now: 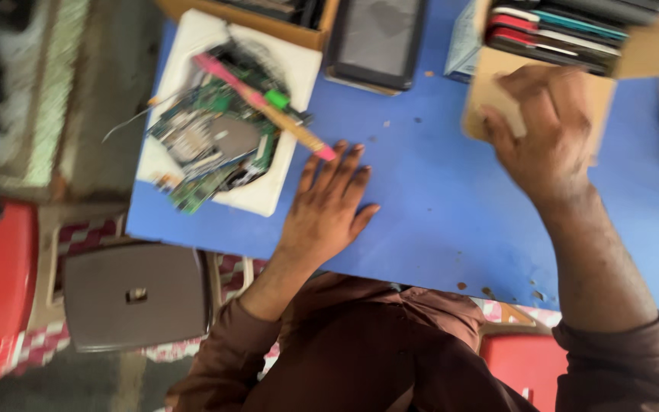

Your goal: The person organizes a workbench, then picks up a black tablet and a gold smartphone. They use a screwdriver to pry open the back cover of the smartphone, separating it from the main body and placing the cover on the table.

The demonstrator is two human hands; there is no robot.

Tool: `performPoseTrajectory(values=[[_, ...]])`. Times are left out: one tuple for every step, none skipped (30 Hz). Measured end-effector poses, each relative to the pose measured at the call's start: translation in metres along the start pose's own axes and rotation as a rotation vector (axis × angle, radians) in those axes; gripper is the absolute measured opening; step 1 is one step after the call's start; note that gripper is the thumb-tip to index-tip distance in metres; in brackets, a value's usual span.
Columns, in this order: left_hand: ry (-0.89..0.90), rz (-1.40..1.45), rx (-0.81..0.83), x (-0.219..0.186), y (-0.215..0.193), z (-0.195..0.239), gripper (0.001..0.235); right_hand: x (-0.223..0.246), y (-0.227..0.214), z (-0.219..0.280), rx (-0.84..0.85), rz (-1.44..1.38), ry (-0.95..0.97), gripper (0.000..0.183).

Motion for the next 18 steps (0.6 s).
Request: performPoseTrajectory(values=[[0.017,0.004,-0.027,0.001,-0.001,0.002,0.052,0.017,0.001,-0.008,0.027,-0.111,0.013,0.035],[0.002,0.008,-0.061,0.001,-0.001,0.004,0.049,0.036,0.007,-0.017,0.052,-0.234,0.009,0.038],[-0.001,0.017,-0.095,0.001,-0.002,0.005,0.045,0.055,0.013,-0.024,0.076,-0.35,0.013,0.041],[-0.003,0.027,-0.129,0.001,-0.004,0.007,0.041,0.076,0.02,-0.033,0.101,-0.404,-0.059,0.053],[-0.029,0.051,-0.098,0.001,-0.005,0.009,0.038,0.095,0.026,-0.043,0.125,-0.451,-0.132,0.065],[-0.054,0.076,-0.066,0.0,-0.007,0.014,0.036,0.113,0.032,-0.052,0.056,-0.411,-0.228,0.065],[-0.079,0.103,-0.038,-0.002,-0.009,0.018,0.033,0.127,0.037,-0.062,-0.015,-0.368,-0.324,0.065],[-0.051,0.132,-0.124,-0.005,-0.015,0.023,0.029,0.133,0.045,-0.071,0.035,-0.381,-0.269,0.06],[-0.02,0.165,-0.202,-0.01,-0.023,0.031,0.026,0.14,0.054,-0.079,0.086,-0.393,-0.205,0.055],[0.012,0.196,-0.279,-0.014,-0.033,0.039,0.023,0.145,0.062,-0.084,0.137,-0.404,-0.141,0.05],[0.021,0.201,-0.285,-0.017,-0.042,0.045,0.023,0.148,0.068,-0.088,0.156,-0.417,-0.127,0.046],[0.031,0.205,-0.29,-0.02,-0.052,0.052,0.023,0.149,0.073,-0.091,0.175,-0.43,-0.112,0.042],[0.049,0.211,-0.293,-0.022,-0.064,0.057,0.023,0.149,0.077,-0.093,0.189,-0.438,-0.092,0.038],[0.074,0.169,-0.334,-0.023,-0.078,0.061,0.022,0.149,0.08,-0.094,0.194,-0.471,-0.079,0.037],[0.103,0.131,-0.372,-0.024,-0.092,0.066,0.021,0.146,0.082,-0.094,0.199,-0.501,-0.06,0.036],[0.132,0.094,-0.411,-0.023,-0.104,0.067,0.02,0.143,0.084,-0.095,0.204,-0.53,-0.041,0.035],[0.105,0.074,-0.422,-0.02,-0.114,0.067,0.019,0.139,0.087,-0.095,0.215,-0.543,-0.02,0.033],[0.078,0.054,-0.432,-0.015,-0.122,0.066,0.019,0.135,0.09,-0.096,0.226,-0.556,0.001,0.032]])
Point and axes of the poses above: each hand's wrist, its own z-axis away from the middle knuckle, its own y-axis out of the palm, x = y × z, the point moved 3 cm from there along -z, towards the middle knuckle, and after that the axes turned 1 degree about z, right-handed, at the moved point
